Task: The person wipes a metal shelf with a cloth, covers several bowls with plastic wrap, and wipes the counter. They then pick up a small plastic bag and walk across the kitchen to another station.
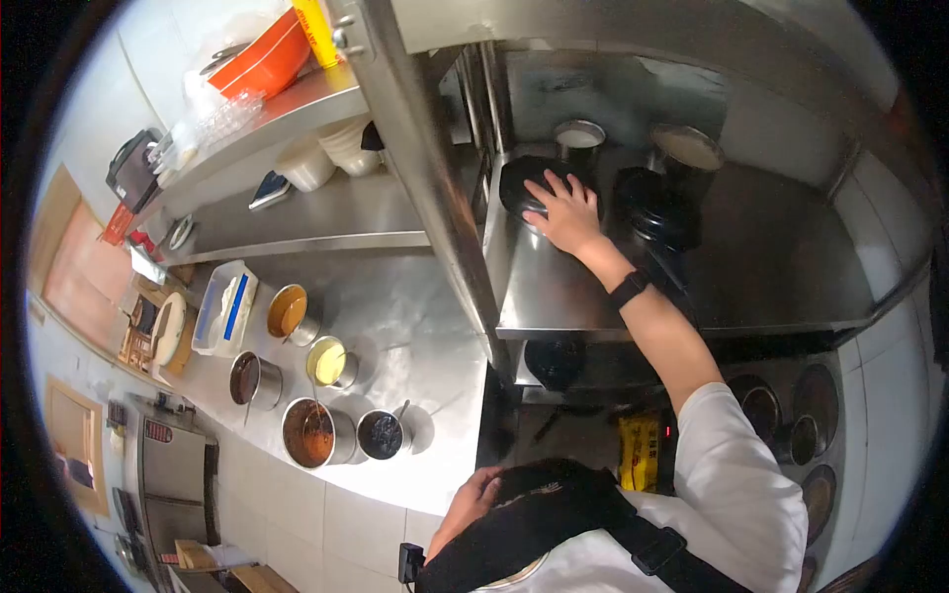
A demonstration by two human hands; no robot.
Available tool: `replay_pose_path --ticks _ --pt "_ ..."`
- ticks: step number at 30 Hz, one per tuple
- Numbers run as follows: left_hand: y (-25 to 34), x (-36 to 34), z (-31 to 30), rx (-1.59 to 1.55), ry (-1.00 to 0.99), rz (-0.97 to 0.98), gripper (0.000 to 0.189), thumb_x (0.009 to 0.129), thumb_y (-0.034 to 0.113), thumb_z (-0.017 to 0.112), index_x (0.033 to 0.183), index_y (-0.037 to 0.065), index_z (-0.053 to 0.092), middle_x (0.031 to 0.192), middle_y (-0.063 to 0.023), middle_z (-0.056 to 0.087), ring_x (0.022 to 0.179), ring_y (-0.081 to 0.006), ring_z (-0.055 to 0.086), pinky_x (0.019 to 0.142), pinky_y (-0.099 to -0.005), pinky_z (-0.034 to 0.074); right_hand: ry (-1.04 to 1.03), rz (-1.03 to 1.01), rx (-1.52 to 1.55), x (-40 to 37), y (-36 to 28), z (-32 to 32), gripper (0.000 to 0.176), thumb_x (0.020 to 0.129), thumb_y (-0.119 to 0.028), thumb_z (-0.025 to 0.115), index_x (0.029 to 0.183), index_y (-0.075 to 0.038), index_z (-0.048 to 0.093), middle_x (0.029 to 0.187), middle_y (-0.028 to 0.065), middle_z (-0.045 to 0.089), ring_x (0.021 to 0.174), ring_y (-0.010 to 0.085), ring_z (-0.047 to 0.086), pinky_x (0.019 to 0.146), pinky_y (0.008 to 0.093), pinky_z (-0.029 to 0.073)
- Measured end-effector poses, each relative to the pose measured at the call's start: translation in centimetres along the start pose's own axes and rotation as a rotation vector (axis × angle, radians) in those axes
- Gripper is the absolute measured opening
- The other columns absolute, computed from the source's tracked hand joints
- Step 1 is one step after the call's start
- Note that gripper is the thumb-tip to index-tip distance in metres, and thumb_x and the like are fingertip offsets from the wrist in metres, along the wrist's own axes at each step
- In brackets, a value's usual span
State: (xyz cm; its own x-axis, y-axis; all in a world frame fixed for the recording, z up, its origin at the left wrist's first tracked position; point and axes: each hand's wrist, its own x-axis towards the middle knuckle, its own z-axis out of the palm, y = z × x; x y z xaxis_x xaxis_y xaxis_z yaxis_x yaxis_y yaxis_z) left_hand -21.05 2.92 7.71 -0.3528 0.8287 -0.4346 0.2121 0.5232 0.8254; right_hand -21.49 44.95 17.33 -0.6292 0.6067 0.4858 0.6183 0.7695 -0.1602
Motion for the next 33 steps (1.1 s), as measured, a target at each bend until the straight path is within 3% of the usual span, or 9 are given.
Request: replay_pose_path --ticks 5,7,9,11,13,15,21,31,33 --pt "-1.7 -0.6 -0.1 -0.046 0.056 -0.036 0.026 0.085 0.018 0.046 0.106 0.003 0.05 0.095 -0.0161 0.057 0.088 -0.0269 0.056 0.076 -0.0317 0.042 -0.038 0.063 -0.095 1.7 -1.5 0.0 0.056 0.075 -0.048 0.049 0.125 -0.024 0.038 0.132 0.0092 0.03 0.115 0.0347 0.031 0.091 0.0516 0.024" --pt "-1.1 -1.1 -0.4 -0.054 0.06 -0.074 0.026 0.085 0.018 0.046 0.106 0.003 0.051 0.095 -0.0166 0.057 0.089 -0.0273 0.055 0.076 -0.0316 0.042 0.165 0.026 -0.065 1.1 -1.8 0.0 0.056 0.076 -0.044 0.051 0.124 -0.017 0.039 0.13 0.01 0.032 0.114 0.0342 0.032 0.09 0.0507 0.025" --pt "-1.8 -1.4 -0.4 -0.024 0.087 -0.053 0.026 0.085 0.018 0.045 0.106 0.003 0.051 0.095 -0.0167 0.057 0.089 -0.0261 0.055 0.077 -0.0306 0.042 0.376 -0.087 0.07 -0.8 -3.6 -2.7 0.049 0.076 -0.034 0.054 0.119 -0.011 0.043 0.126 0.0116 0.036 0.112 0.0325 0.034 0.089 0.0465 0.029" --pt "-1.7 -2.0 -0.5 -0.132 0.109 -0.091 0.026 0.086 0.017 0.045 0.106 0.002 0.051 0.095 -0.016 0.057 0.089 -0.0231 0.055 0.079 -0.0294 0.041 0.444 -0.293 0.422 -5.5 -5.5 -6.1 0.022 0.076 -0.015 0.055 0.095 -0.005 0.053 0.101 0.013 0.05 0.096 0.0307 0.044 0.082 0.0386 0.034" --pt "-0.7 -2.2 -0.9 -0.314 0.132 -0.098 0.023 0.086 0.012 0.044 0.105 0.0 0.051 0.093 -0.0104 0.058 0.087 -0.0167 0.054 0.078 -0.0272 0.041 0.269 -0.32 0.823 -12.9 -6.6 -5.4 0.006 0.076 -0.004 0.049 0.073 0.0 0.048 0.075 0.0126 0.048 0.07 0.0274 0.047 0.063 0.0339 0.038" --pt "-2.7 -1.9 -0.7 -0.354 0.175 -0.045 0.022 0.087 0.011 0.044 0.105 0.0 0.051 0.092 -0.0085 0.058 0.087 -0.0153 0.053 0.078 -0.0263 0.04 0.005 -0.338 0.885 -20.3 -7.2 -2.7 0.007 0.074 -0.001 0.05 0.068 0.0 0.047 0.07 0.0112 0.045 0.065 0.0249 0.046 0.059 0.0319 0.039" --pt "-4.6 -2.5 -3.1 -0.381 0.314 -0.011 0.02 0.087 0.008 0.042 0.102 -0.001 0.052 0.096 -0.0073 0.057 0.091 -0.0137 0.051 0.083 -0.0263 0.038 -0.788 0.236 1.299 -32.6 -10.7 5.9 0.006 0.083 -0.005 0.048 0.083 -0.002 0.043 0.072 0.0028 0.04 0.062 0.0089 0.038 0.056 0.0242 0.034" --pt "-12.7 -5.4 -9.6 -0.76 0.718 -0.098 0.023 0.084 0.012 0.041 0.104 0.004 0.049 0.107 -0.0078 0.055 0.098 -0.0177 0.052 0.081 -0.0292 0.038 -1.085 0.036 1.237 -29.1 -22.3 12.8 0.017 0.081 -0.01 0.05 0.094 0.001 0.048 0.082 0.0091 0.054 0.068 0.016 0.056 0.06 0.0261 0.046" --pt "-13.7 -5.9 -11.2 -0.914 0.757 -0.13 0.026 0.082 0.011 0.04 0.106 0.002 0.048 0.107 -0.01 0.054 0.099 -0.0187 0.05 0.082 -0.0316 0.038 -1.088 0.133 1.273 -28.0 -25.7 13.8 0.019 0.082 -0.014 0.049 0.091 0.003 0.048 0.081 0.0107 0.055 0.069 0.0158 0.057 0.059 0.0259 0.047"
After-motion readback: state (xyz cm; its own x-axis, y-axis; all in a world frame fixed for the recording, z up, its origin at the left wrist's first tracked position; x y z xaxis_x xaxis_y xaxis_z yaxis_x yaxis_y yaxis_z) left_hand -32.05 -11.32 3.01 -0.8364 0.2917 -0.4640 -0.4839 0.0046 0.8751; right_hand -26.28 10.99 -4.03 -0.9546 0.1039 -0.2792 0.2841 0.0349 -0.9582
